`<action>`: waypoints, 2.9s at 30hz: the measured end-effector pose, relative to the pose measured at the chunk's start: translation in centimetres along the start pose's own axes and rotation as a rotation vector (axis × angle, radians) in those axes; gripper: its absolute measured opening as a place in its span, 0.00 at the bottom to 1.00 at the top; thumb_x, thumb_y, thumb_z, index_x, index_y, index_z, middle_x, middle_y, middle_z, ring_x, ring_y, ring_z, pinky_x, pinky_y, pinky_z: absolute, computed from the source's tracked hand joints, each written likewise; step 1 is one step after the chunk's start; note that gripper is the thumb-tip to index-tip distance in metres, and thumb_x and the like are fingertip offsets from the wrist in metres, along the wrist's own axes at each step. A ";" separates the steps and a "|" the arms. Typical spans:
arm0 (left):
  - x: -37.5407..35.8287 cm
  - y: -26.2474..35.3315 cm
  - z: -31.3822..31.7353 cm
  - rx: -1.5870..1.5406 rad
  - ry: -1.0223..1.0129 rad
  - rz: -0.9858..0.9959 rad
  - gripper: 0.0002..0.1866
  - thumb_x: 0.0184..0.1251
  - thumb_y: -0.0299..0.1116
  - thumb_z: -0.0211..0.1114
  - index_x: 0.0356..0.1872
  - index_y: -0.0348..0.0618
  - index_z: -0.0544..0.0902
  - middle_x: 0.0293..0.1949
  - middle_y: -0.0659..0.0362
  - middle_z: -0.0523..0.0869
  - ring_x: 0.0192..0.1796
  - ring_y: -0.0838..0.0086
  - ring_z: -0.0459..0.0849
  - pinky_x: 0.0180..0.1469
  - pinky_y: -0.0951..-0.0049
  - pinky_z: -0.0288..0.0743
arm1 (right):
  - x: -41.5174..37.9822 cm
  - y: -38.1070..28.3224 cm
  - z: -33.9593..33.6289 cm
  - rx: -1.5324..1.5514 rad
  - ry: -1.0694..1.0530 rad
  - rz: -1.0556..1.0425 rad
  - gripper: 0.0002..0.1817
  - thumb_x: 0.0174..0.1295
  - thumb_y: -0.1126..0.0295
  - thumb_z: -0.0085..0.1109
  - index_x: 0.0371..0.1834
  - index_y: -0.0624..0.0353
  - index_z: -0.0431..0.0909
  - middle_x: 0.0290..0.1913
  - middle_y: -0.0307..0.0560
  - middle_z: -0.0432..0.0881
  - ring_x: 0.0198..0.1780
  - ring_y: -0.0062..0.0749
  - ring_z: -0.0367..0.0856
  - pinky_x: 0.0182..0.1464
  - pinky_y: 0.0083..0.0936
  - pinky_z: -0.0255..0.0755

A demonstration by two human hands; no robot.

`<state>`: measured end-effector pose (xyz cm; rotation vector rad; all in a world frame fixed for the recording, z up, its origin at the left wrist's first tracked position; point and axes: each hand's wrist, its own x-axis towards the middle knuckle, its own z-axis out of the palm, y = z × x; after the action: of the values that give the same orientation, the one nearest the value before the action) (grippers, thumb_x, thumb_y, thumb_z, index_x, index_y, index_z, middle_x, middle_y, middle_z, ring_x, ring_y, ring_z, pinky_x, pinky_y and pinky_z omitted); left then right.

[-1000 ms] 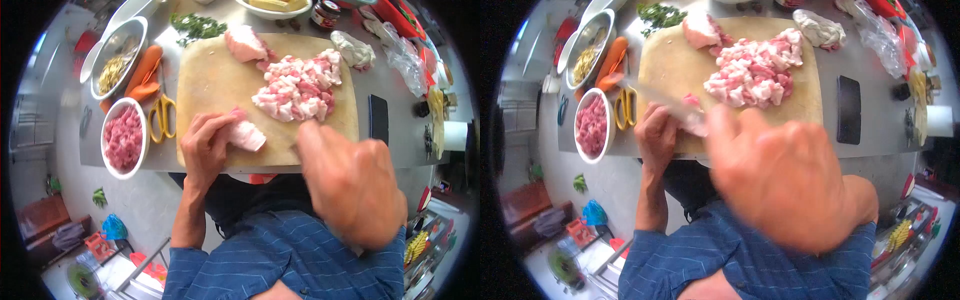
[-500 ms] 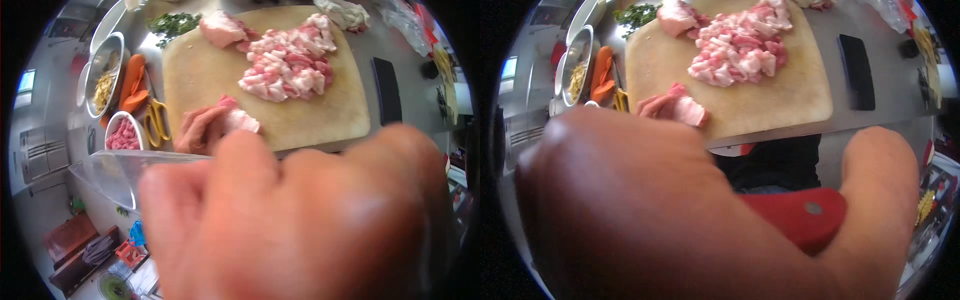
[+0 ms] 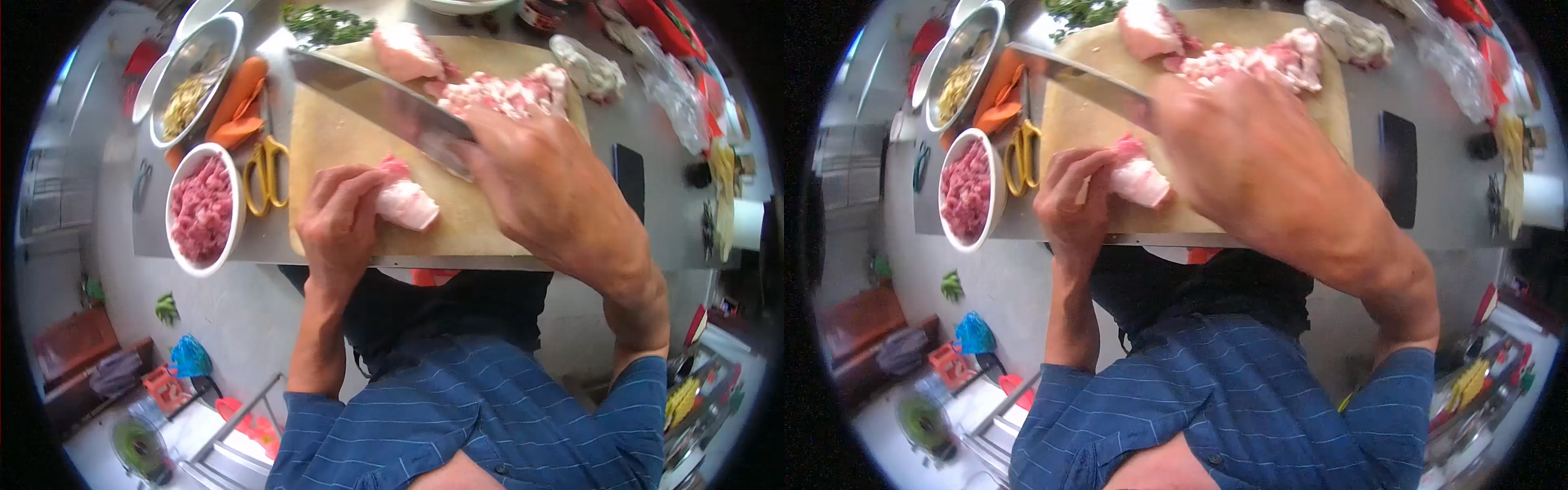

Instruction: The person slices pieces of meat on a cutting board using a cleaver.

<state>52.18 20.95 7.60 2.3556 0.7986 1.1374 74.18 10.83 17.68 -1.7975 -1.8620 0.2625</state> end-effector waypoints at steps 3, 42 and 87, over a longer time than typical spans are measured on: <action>-0.3 0.4 0.3 0.017 0.006 0.026 0.11 0.63 0.17 0.75 0.45 0.38 0.94 0.44 0.52 0.93 0.47 0.58 0.92 0.50 0.62 0.86 | -1.3 -0.1 0.3 0.059 -0.057 0.080 0.07 0.76 0.74 0.63 0.49 0.68 0.81 0.34 0.68 0.85 0.38 0.69 0.86 0.40 0.53 0.77; -0.9 -0.7 4.0 0.107 0.006 0.082 0.07 0.64 0.28 0.66 0.38 0.37 0.89 0.44 0.52 0.84 0.53 0.60 0.85 0.57 0.63 0.83 | -5.4 -0.9 0.5 -0.204 -0.290 0.163 0.13 0.83 0.76 0.53 0.63 0.73 0.78 0.41 0.75 0.85 0.44 0.76 0.83 0.45 0.54 0.76; -1.0 -0.9 3.7 0.090 0.010 0.081 0.04 0.61 0.28 0.67 0.35 0.41 0.88 0.44 0.56 0.85 0.53 0.60 0.85 0.59 0.60 0.82 | -0.4 -0.9 3.2 -0.324 -0.420 0.238 0.17 0.83 0.74 0.50 0.67 0.73 0.78 0.58 0.83 0.82 0.59 0.77 0.82 0.57 0.61 0.73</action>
<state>54.36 20.55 4.31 2.4784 0.7787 1.1701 71.81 11.08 15.31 -2.3371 -2.0592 0.4788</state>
